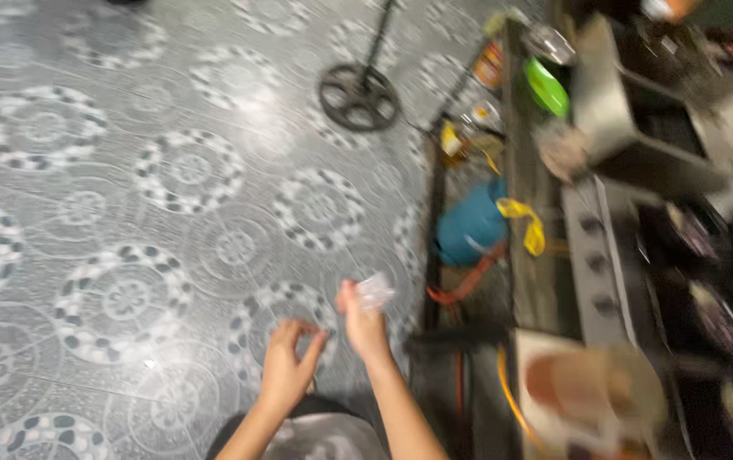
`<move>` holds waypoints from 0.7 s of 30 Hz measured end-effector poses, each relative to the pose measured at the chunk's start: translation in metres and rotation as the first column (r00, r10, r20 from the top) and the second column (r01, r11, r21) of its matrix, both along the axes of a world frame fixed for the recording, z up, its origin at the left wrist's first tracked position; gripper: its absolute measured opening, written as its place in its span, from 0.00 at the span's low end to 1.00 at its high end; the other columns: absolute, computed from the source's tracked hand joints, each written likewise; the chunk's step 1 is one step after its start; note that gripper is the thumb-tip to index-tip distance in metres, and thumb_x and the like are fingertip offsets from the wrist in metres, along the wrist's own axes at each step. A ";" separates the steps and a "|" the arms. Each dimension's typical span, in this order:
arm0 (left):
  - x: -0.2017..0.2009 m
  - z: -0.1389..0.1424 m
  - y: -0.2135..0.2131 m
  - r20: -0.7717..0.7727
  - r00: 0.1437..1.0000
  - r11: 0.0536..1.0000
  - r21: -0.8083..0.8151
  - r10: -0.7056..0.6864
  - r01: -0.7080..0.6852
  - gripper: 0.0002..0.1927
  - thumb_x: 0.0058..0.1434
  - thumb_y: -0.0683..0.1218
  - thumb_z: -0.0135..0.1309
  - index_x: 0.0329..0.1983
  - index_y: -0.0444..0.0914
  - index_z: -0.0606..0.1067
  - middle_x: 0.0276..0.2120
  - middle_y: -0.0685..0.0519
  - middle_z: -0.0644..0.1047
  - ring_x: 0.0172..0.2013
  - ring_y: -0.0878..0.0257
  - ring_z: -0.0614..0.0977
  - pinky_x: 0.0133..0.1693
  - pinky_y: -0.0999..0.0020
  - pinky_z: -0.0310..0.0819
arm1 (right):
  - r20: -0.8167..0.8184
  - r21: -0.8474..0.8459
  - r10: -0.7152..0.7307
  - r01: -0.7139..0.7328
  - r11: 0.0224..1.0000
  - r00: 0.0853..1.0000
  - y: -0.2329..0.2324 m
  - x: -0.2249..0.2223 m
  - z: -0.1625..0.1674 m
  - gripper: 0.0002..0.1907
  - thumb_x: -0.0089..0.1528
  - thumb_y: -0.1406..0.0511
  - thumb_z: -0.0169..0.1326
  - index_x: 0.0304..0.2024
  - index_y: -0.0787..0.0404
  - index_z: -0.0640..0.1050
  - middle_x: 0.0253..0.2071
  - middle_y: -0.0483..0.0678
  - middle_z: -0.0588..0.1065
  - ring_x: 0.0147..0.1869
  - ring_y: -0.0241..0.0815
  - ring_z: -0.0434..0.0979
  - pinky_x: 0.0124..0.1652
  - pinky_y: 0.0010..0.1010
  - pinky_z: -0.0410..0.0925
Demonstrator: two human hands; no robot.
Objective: The person assembles individual hot pot bowls on a gas stove, placing cabbage, mushrooms, meat slices, and noodles into black clay pots by hand and with tongs. They retrieve an item from a chest freezer, then pour broth from a plastic pitcher into the pots, using tongs to guide the ingredients, and refill the pitcher from a large stock pot.
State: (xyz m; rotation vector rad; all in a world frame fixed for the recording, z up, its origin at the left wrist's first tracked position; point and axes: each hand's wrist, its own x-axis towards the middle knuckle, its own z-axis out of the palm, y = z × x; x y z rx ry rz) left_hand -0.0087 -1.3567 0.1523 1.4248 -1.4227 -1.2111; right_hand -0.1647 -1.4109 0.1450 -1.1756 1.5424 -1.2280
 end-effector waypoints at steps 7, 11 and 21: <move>0.119 -0.011 -0.226 -0.753 0.264 0.739 0.651 0.602 0.173 0.36 0.58 0.70 0.46 0.59 0.42 0.71 0.50 0.47 0.80 0.49 0.54 0.82 0.49 0.54 0.77 | -0.738 -0.466 0.047 -0.559 0.686 0.674 -0.199 0.161 0.058 0.04 0.54 0.65 0.60 0.31 0.57 0.78 0.50 0.50 0.73 0.55 0.54 0.69 0.54 0.46 0.64; 0.231 -0.019 -0.377 -0.731 0.391 0.780 0.624 0.559 0.053 0.22 0.66 0.59 0.50 0.53 0.39 0.74 0.48 0.48 0.79 0.49 0.56 0.80 0.49 0.60 0.75 | 0.377 -0.226 0.393 -0.328 0.917 0.838 -0.323 0.263 0.036 0.02 0.62 0.70 0.56 0.36 0.58 0.77 0.48 0.47 0.73 0.46 0.40 0.69 0.47 0.33 0.66; 0.513 0.064 -0.668 0.108 0.914 0.912 0.183 -0.390 0.368 0.13 0.64 0.46 0.49 0.38 0.35 0.82 0.32 0.48 0.82 0.35 0.56 0.83 0.41 0.62 0.76 | 0.740 0.309 0.053 -0.409 0.858 0.670 -0.644 0.463 -0.091 0.08 0.67 0.72 0.49 0.48 0.68 0.74 0.43 0.53 0.79 0.45 0.45 0.81 0.44 0.37 0.76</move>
